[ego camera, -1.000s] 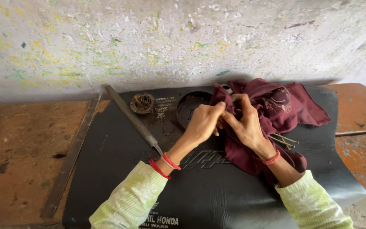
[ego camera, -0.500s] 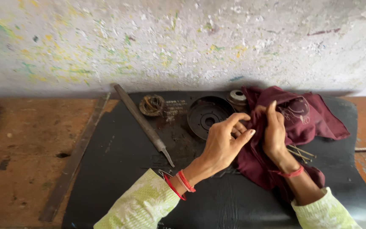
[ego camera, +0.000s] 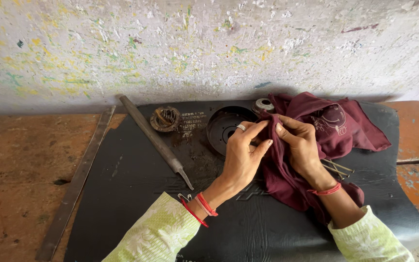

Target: The person cleans several small mechanical parts, including a circular housing and cylindrical components, using a maroon cloth. They wipe each part individually, rotate them to access different surfaces, and place them back on the workbench.

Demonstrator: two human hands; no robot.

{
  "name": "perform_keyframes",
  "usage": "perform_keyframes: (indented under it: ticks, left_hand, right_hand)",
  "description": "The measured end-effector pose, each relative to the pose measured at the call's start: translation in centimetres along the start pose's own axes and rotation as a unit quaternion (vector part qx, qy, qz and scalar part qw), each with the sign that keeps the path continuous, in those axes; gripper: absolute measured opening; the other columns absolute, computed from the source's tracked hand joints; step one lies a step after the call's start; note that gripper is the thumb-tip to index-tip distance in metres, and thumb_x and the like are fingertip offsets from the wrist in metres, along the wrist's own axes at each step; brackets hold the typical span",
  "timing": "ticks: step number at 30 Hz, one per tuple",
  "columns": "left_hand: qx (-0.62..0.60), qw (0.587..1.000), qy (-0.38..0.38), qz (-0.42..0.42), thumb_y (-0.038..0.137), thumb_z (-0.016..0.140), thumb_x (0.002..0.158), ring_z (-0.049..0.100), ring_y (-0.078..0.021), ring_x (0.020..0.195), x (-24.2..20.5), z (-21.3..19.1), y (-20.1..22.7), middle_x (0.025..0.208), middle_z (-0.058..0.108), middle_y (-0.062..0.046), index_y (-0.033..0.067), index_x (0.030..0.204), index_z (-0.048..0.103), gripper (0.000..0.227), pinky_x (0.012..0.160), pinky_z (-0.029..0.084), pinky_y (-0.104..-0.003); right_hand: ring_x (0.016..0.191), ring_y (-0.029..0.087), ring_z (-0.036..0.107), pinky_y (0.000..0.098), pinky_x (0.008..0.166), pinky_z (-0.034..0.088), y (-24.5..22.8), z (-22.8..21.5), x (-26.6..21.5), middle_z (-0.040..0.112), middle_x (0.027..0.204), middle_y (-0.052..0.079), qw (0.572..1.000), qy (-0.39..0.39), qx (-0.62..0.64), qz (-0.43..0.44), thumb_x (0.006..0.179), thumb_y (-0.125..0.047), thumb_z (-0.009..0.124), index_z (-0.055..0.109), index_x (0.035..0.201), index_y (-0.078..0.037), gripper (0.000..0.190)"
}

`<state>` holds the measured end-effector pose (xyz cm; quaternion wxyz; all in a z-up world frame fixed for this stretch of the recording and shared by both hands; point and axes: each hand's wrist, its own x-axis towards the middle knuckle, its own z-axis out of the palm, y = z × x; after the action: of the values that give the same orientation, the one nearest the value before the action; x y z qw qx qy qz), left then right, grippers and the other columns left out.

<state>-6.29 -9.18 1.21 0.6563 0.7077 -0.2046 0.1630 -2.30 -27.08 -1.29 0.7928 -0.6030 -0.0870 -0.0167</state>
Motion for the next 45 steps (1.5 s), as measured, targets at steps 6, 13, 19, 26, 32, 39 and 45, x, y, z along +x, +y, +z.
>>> perform_keyframes:
  ticks: [6,13,19,26,32,39,45]
  left_hand:
    - [-0.036,0.998,0.006,-0.041,-0.003,0.076,0.089,0.07,-0.0138,0.075,-0.2,0.3,-0.5,0.104,0.062,-0.011,-0.006,0.125,0.067,0.037,0.062,0.061,-0.025]
    - [-0.084,0.995,-0.006,-0.046,-0.004,0.076,0.087,0.072,-0.0125,0.08,-0.2,0.5,-0.3,0.099,0.066,-0.009,-0.0057,0.121,0.069,0.035,0.068,0.066,-0.023]
    - [-0.238,0.965,-0.049,-0.098,0.0,0.072,0.093,0.072,-0.0161,0.086,0.1,0.3,-1.9,0.102,0.069,-0.01,-0.0067,0.124,0.069,0.031,0.074,0.066,-0.03]
    - [-0.516,0.804,-0.09,-0.283,0.016,0.068,0.1,0.072,-0.0198,0.088,1.2,-1.1,-5.1,0.105,0.073,-0.012,-0.0027,0.123,0.068,0.03,0.081,0.061,-0.033]
    - [-0.516,0.792,-0.076,-0.317,0.017,0.067,0.103,0.071,-0.0172,0.086,0.4,-0.2,-6.8,0.102,0.074,-0.01,-0.0028,0.116,0.07,0.024,0.075,0.059,-0.032]
    - [-0.483,0.804,-0.077,-0.339,0.019,0.071,0.099,0.071,-0.0174,0.084,0.3,-0.2,-6.8,0.098,0.074,-0.01,-0.0033,0.112,0.072,0.026,0.078,0.061,-0.033]
    - [-0.515,0.772,-0.093,-0.36,0.02,0.071,0.098,0.073,-0.0234,0.088,0.5,-0.3,-6.7,0.103,0.075,-0.014,-0.0051,0.111,0.072,0.028,0.082,0.062,-0.036]
  right_hand:
    - [0.084,0.006,0.062,0.0207,0.076,0.052,0.8,0.2,-0.6,0.075,0.097,0.006,0.981,0.025,-0.159,-0.108,0.106,-0.006,0.062,0.073,0.112,0.008,0.019]
    - [0.073,0.001,0.053,0.0191,0.063,0.045,1.2,0.7,-1.0,0.066,0.082,-0.003,0.975,0.04,-0.187,-0.118,0.109,-0.012,0.056,0.068,0.1,0.003,0.021]
    - [0.068,0.003,0.049,0.0204,0.058,0.041,1.8,-0.5,-0.3,0.061,0.079,-0.003,0.99,0.058,-0.104,-0.075,0.116,-0.019,0.052,0.065,0.095,-0.001,0.03]
    - [0.089,0.007,0.062,0.0219,0.083,0.052,-1.2,0.6,0.1,0.071,0.103,-0.001,0.99,0.115,0.023,-0.08,0.112,-0.023,0.048,0.067,0.119,-0.003,0.029]
    - [0.097,0.014,0.059,0.0251,0.09,0.048,-2.3,3.5,-1.9,0.064,0.105,0.006,0.908,-0.012,-0.31,-0.282,0.087,-0.008,0.08,0.072,0.118,0.002,0.034]
    - [0.08,0.01,0.054,0.0235,0.073,0.046,-0.6,1.8,-1.9,0.064,0.089,0.003,0.925,0.004,-0.294,-0.239,0.089,-0.008,0.079,0.076,0.111,0.002,0.024]
    - [0.077,0.002,0.046,0.0212,0.074,0.041,1.6,-0.7,-0.5,0.057,0.086,-0.004,0.99,0.02,-0.019,-0.14,0.115,-0.013,0.062,0.064,0.089,-0.003,0.027]
